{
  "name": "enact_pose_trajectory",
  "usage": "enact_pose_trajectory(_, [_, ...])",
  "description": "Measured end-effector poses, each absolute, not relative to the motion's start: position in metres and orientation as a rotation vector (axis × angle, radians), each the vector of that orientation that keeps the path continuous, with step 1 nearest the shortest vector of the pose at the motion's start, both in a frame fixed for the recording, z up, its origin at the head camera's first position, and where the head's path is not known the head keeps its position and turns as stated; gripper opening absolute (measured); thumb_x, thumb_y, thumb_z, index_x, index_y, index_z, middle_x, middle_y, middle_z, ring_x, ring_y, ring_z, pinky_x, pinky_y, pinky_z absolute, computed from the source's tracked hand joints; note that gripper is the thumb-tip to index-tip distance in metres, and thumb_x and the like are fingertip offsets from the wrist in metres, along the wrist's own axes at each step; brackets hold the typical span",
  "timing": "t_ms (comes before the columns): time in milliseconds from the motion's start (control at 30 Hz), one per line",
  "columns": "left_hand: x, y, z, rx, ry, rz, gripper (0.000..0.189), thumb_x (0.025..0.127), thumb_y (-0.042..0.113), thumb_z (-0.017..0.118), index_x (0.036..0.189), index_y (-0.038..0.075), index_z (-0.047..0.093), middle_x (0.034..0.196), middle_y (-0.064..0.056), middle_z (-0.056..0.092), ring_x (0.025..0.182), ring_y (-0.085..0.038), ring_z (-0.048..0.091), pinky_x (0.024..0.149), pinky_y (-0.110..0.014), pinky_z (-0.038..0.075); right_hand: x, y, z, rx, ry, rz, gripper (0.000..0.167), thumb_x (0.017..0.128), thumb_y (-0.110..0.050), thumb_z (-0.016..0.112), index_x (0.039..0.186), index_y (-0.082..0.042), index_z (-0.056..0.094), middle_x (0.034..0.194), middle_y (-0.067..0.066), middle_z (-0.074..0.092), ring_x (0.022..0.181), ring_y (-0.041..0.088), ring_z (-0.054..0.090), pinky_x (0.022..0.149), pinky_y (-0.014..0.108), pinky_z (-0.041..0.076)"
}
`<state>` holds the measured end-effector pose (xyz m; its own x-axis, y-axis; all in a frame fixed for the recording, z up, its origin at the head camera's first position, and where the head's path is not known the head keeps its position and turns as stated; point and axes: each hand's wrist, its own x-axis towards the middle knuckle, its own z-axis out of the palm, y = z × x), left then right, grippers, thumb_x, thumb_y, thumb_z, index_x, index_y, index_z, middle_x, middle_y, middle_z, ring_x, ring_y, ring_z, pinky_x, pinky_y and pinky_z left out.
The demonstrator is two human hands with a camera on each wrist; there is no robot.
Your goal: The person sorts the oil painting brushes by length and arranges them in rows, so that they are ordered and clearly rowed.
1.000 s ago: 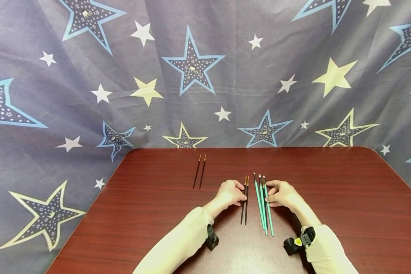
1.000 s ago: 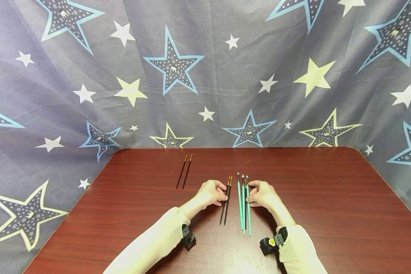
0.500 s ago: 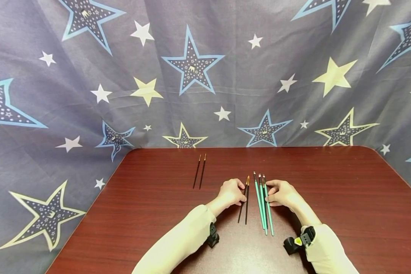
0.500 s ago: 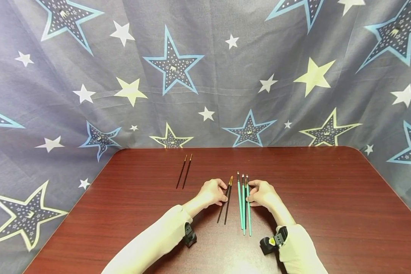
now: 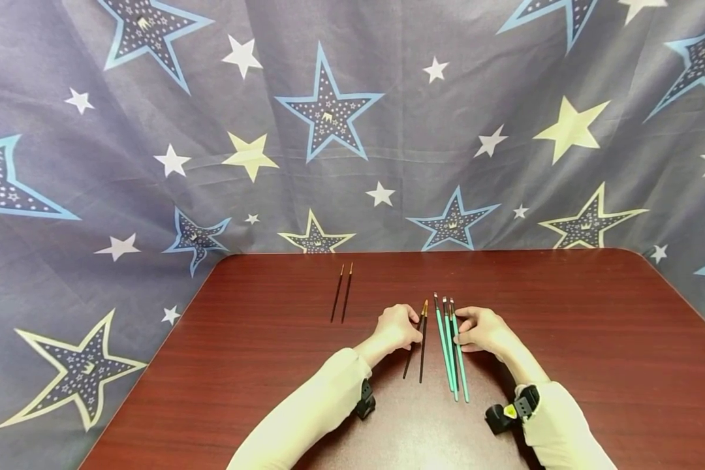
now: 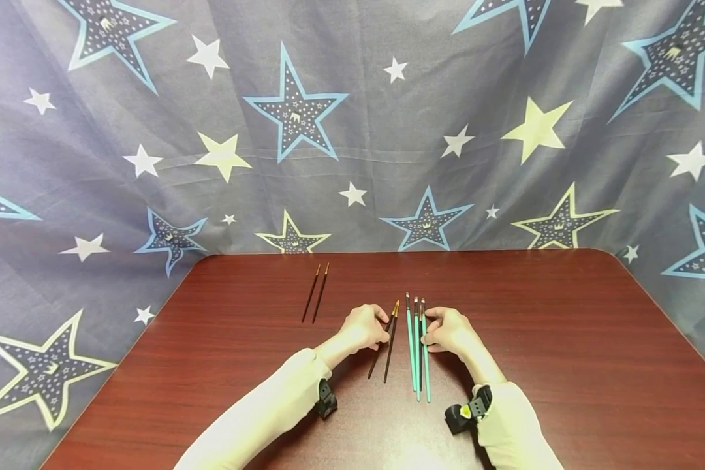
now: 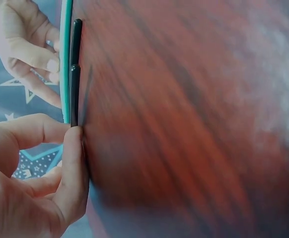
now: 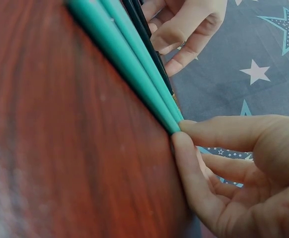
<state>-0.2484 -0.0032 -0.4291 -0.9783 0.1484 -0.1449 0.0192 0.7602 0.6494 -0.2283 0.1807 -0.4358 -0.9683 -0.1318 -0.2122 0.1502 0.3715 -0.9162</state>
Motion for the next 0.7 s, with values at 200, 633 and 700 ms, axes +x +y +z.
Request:
enact_pose_trajectory(200, [-0.2495, -0.0045, -0.4267, 0.112, 2.756, 0.997, 0.020, 0.070, 0.007, 0.074, 0.083, 0.010, 0.059, 0.080, -0.007, 0.064, 0.041, -0.010, 0.058, 0.037, -0.022, 0.049, -0.2286, 0.1807, -0.4355, 0.010, 2.373, -1.636, 0.061, 0.073, 0.010, 0.064, 0.128, 0.012, 0.039, 0.082, 0.012, 0.050, 0.064, 0.013, 0.060, 0.062, 0.032, 0.058])
enact_pose_trajectory(633, [-0.2542, -0.0082, -0.4255, 0.015, 2.620, 1.169, 0.018, 0.070, 0.004, 0.071, 0.085, 0.007, 0.061, 0.074, -0.007, 0.063, 0.046, -0.015, 0.061, 0.040, -0.026, 0.051, -0.2293, 0.1814, -0.4362, -0.002, 2.380, -1.634, 0.060, 0.074, 0.009, 0.064, 0.128, 0.012, 0.039, 0.082, 0.011, 0.050, 0.066, 0.014, 0.060, 0.062, 0.032, 0.058])
enact_pose_trajectory(700, [-0.2540, -0.0087, -0.4254, 0.006, 2.600, 1.195, 0.018, 0.070, 0.002, 0.069, 0.086, 0.007, 0.062, 0.069, -0.005, 0.062, 0.047, -0.015, 0.062, 0.040, -0.026, 0.052, -0.2295, 0.1815, -0.4372, -0.002, 2.377, -1.640, 0.060, 0.073, 0.009, 0.064, 0.128, 0.012, 0.039, 0.081, 0.011, 0.050, 0.065, 0.013, 0.060, 0.062, 0.032, 0.058])
